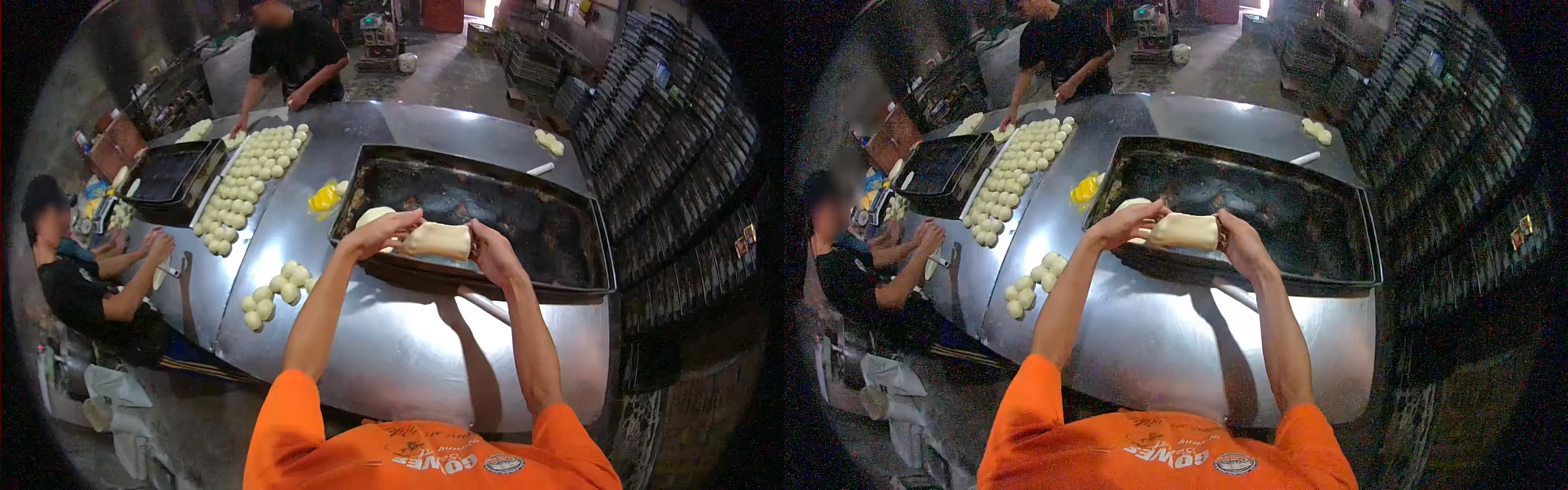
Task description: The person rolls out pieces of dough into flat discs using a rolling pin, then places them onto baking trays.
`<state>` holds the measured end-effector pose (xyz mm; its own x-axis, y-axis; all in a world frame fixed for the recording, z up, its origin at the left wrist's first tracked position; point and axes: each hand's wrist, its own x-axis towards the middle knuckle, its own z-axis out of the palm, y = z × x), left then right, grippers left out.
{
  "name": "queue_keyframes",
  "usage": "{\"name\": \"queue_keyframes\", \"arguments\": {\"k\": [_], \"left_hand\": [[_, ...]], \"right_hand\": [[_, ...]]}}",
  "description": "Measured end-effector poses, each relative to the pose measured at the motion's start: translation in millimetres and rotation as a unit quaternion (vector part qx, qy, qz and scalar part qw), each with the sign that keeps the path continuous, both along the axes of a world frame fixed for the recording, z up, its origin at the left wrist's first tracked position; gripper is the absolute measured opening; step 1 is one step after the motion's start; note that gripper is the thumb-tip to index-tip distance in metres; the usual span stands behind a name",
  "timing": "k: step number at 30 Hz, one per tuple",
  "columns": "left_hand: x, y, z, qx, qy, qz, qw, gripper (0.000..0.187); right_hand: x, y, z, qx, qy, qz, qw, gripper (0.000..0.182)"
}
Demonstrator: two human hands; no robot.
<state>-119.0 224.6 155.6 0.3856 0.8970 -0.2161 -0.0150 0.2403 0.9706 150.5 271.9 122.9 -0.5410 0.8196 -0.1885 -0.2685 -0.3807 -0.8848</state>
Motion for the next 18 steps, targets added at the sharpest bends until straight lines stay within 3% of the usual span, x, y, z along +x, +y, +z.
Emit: {"name": "queue_keyframes", "arguments": {"k": [3,7,9,10,11,12,13,15,18], "left_hand": [[9,32,-1,-0.085,0.054,0.052,0.994,0.078],[25,60,-42,-0.180,0.042,0.116,0.976,0.076],[36,80,-102,0.119,0.064,0.283,0.949,0.071],[47,68,-96,0.199,0.191,0.359,0.892,0.067],[54,57,-88,0.272,0.317,0.421,0.805,0.064],[55,51,-88,0.338,0.270,0.427,0.794,0.054],[57,32,-81,0.322,0.222,0.433,0.812,0.044],[55,-21,-75,0.333,0.168,0.477,0.796,0.035],[26,-97,-115,0.262,0.203,0.588,0.738,0.028]], "right_hand": [[-11,38,-19,-0.075,-0.002,-0.002,0.997,0.040],[-28,78,-71,-0.046,-0.113,-0.052,0.991,0.048],[-31,108,-123,0.071,-0.189,-0.048,0.978,0.048],[-36,88,-95,0.180,-0.278,-0.108,0.937,0.046],[-33,100,-109,0.268,-0.280,-0.139,0.911,0.044],[-32,80,-95,0.367,-0.328,-0.244,0.835,0.040],[-23,66,-77,0.406,-0.324,-0.247,0.818,0.038],[-8,7,-41,0.488,-0.362,-0.310,0.731,0.030],[43,-65,-78,0.534,-0.305,-0.278,0.738,0.014]]}}
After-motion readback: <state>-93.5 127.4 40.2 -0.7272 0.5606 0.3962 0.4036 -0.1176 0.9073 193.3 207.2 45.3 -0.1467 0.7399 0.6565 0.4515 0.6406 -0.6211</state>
